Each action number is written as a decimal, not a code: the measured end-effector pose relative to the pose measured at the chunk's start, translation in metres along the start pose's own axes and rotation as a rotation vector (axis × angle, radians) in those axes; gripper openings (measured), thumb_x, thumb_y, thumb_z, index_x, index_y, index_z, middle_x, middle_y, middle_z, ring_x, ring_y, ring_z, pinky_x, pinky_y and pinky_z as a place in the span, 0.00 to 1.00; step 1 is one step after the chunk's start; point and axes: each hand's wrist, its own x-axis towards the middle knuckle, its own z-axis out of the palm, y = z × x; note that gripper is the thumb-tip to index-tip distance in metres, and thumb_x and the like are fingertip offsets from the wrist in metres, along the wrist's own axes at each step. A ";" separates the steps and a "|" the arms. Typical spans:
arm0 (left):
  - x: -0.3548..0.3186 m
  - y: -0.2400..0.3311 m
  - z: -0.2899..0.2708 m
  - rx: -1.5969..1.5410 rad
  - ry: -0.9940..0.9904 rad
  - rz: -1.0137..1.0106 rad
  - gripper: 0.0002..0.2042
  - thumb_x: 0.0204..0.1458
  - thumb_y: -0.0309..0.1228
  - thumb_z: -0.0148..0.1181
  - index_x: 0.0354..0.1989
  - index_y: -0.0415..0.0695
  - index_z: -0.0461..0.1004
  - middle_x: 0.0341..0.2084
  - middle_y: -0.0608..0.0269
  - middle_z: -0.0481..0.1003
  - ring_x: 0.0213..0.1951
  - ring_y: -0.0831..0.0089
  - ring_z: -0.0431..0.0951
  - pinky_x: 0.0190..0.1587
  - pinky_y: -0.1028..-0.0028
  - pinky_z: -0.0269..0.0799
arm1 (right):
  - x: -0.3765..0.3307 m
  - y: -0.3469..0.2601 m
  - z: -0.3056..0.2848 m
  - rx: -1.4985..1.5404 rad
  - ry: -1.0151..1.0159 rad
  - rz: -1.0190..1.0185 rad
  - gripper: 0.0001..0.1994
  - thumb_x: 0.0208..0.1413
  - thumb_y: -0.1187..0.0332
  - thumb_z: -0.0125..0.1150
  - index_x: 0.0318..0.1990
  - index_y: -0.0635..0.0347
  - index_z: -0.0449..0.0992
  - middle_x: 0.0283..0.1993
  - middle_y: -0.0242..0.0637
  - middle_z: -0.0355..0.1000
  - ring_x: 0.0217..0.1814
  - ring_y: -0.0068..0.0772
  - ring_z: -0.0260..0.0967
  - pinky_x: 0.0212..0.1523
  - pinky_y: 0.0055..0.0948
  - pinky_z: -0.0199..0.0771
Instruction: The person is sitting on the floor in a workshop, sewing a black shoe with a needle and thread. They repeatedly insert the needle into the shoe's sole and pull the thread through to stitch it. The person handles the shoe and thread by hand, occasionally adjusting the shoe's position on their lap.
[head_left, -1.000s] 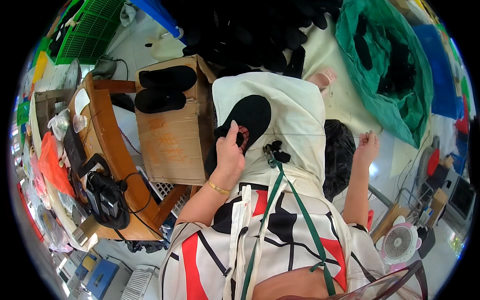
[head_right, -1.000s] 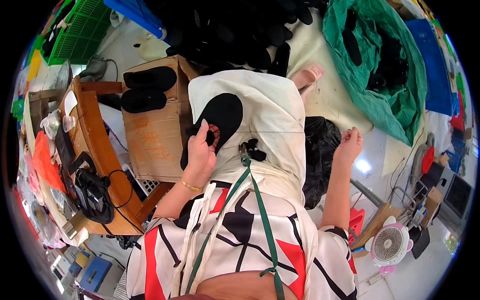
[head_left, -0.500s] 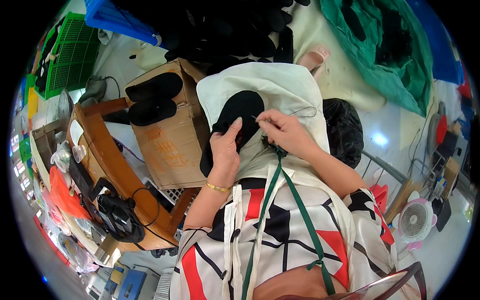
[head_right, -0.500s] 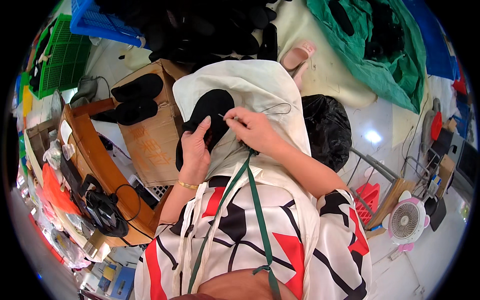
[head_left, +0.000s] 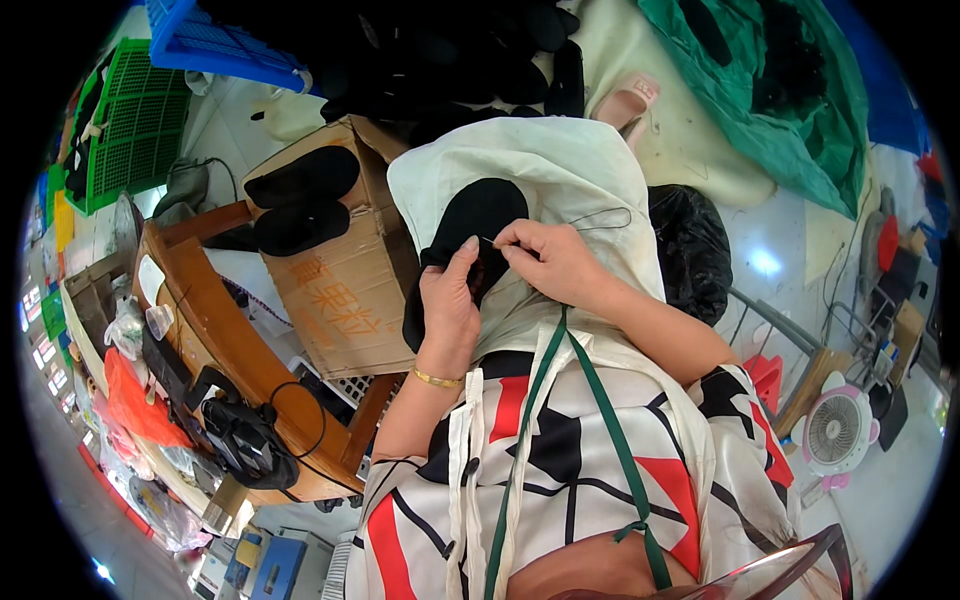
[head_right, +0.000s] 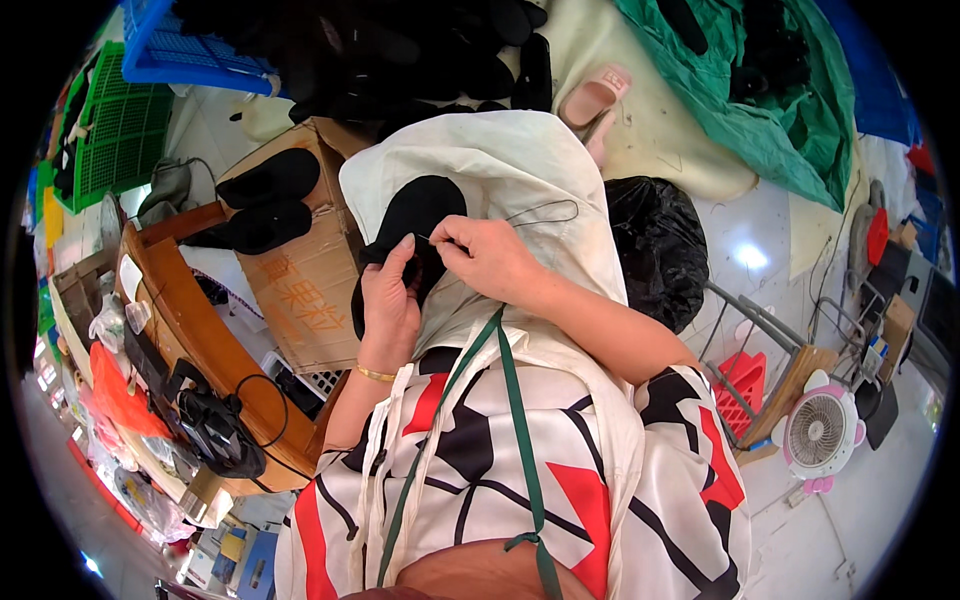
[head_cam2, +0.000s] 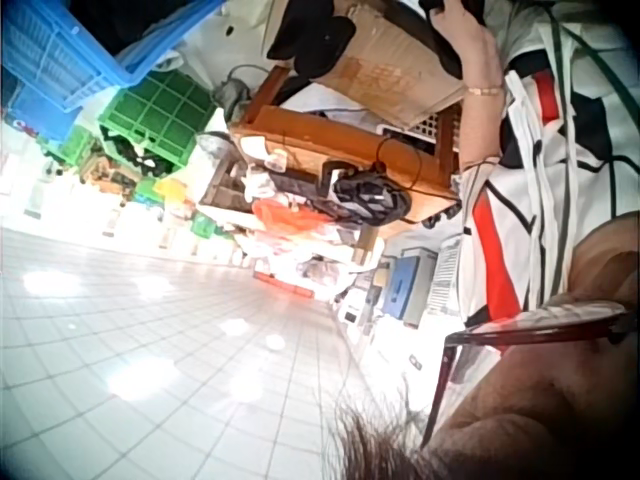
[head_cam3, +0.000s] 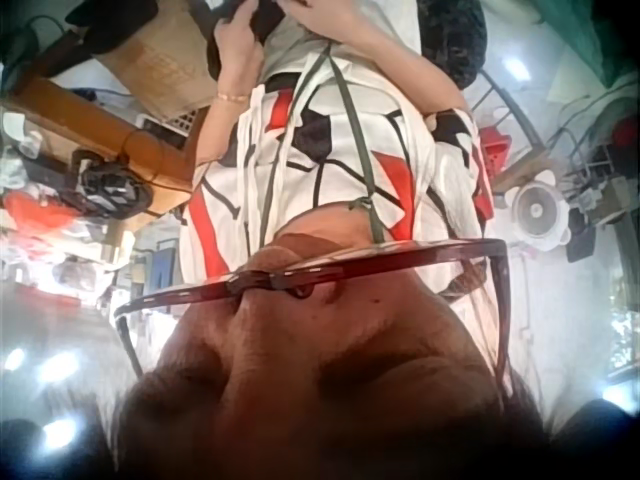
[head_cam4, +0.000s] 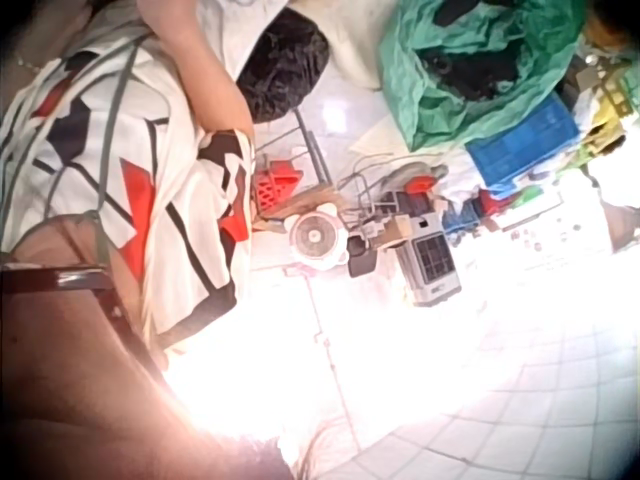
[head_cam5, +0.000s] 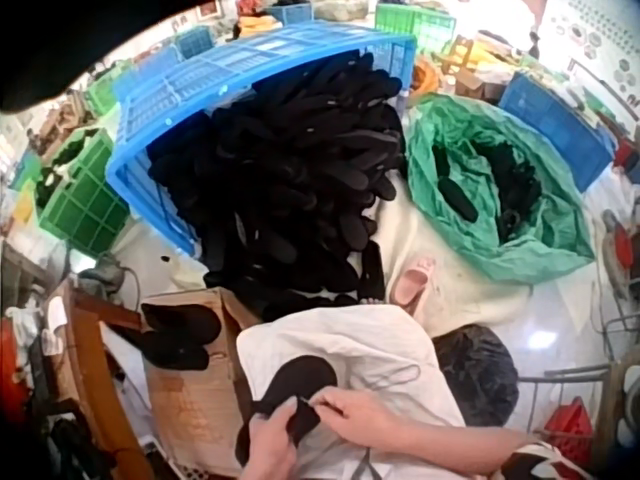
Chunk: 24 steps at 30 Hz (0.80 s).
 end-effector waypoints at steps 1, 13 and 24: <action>0.000 0.000 -0.001 -0.002 -0.006 -0.002 0.09 0.49 0.28 0.70 0.37 0.48 0.77 0.29 0.73 0.77 0.30 0.83 0.74 0.32 0.81 0.65 | 0.001 0.001 0.000 -0.006 0.000 -0.016 0.07 0.55 0.70 0.57 0.39 0.62 0.76 0.27 0.43 0.74 0.25 0.38 0.71 0.29 0.32 0.71; 0.000 -0.001 -0.002 -0.005 -0.026 0.001 0.09 0.49 0.27 0.69 0.39 0.46 0.78 0.30 0.73 0.78 0.30 0.83 0.74 0.32 0.81 0.65 | 0.004 -0.002 -0.003 -0.077 -0.020 -0.032 0.08 0.51 0.70 0.57 0.36 0.63 0.77 0.25 0.43 0.74 0.25 0.39 0.72 0.29 0.33 0.71; -0.008 -0.005 0.002 -0.020 -0.026 0.052 0.10 0.50 0.25 0.68 0.40 0.45 0.78 0.34 0.70 0.79 0.34 0.79 0.76 0.38 0.78 0.70 | 0.009 0.003 0.002 0.071 -0.127 0.100 0.06 0.58 0.69 0.56 0.37 0.64 0.70 0.21 0.31 0.68 0.21 0.19 0.63 0.25 0.25 0.65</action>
